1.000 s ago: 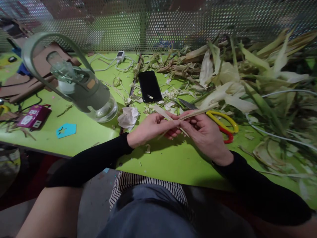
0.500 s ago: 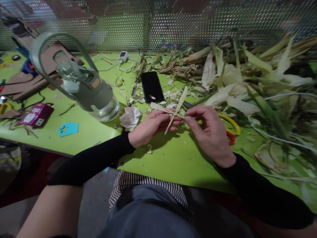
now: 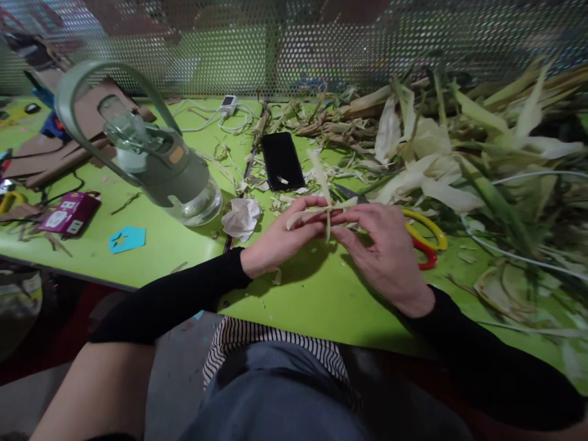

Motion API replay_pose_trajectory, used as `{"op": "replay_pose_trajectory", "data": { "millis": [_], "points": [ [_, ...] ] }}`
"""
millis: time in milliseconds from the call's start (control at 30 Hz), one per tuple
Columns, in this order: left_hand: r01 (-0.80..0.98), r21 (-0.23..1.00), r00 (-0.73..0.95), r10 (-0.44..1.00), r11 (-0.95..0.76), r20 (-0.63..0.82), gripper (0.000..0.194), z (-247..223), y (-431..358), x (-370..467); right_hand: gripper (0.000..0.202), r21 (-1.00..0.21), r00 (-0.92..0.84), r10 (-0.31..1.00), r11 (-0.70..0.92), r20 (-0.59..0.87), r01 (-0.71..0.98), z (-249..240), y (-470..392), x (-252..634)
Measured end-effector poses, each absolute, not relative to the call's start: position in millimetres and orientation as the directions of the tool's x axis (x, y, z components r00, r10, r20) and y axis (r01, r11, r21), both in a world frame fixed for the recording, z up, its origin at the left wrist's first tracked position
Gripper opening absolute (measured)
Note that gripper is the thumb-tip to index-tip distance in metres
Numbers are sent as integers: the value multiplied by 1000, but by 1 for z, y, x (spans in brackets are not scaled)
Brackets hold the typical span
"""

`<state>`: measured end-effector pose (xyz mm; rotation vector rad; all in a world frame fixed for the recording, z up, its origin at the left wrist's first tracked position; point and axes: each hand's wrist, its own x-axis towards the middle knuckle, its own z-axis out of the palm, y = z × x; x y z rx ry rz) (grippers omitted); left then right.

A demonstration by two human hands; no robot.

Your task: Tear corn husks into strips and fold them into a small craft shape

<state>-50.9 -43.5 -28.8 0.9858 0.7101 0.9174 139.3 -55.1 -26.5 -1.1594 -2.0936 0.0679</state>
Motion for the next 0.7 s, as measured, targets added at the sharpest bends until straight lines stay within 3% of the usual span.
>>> {"op": "replay_pose_trajectory", "data": {
  "millis": [133, 300, 367, 567, 700],
  "points": [
    [-274, 957, 530, 845, 98, 65, 54, -26, -50, -50, 20, -517, -285, 816, 549, 503, 657, -30, -53, 141],
    [-193, 981, 501, 863, 36, 67, 31, -27, -50, -51, 8, -652, -174, 868, 469, 465, 596, -31, -51, 143],
    [-190, 981, 456, 888, 41, 51, 24, -30, -46, -52, 9, -641, -198, 863, 483, 466, 596, -30, -52, 142],
    [-200, 977, 349, 937, 79, -5, 30, -36, -42, -52, 35, -558, -347, 788, 609, 509, 564, -30, -60, 135],
    [-73, 996, 336, 940, -43, 65, 22, -34, -44, -51, 27, -439, -418, 687, 712, 594, 548, -29, -63, 135]
  ]
}}
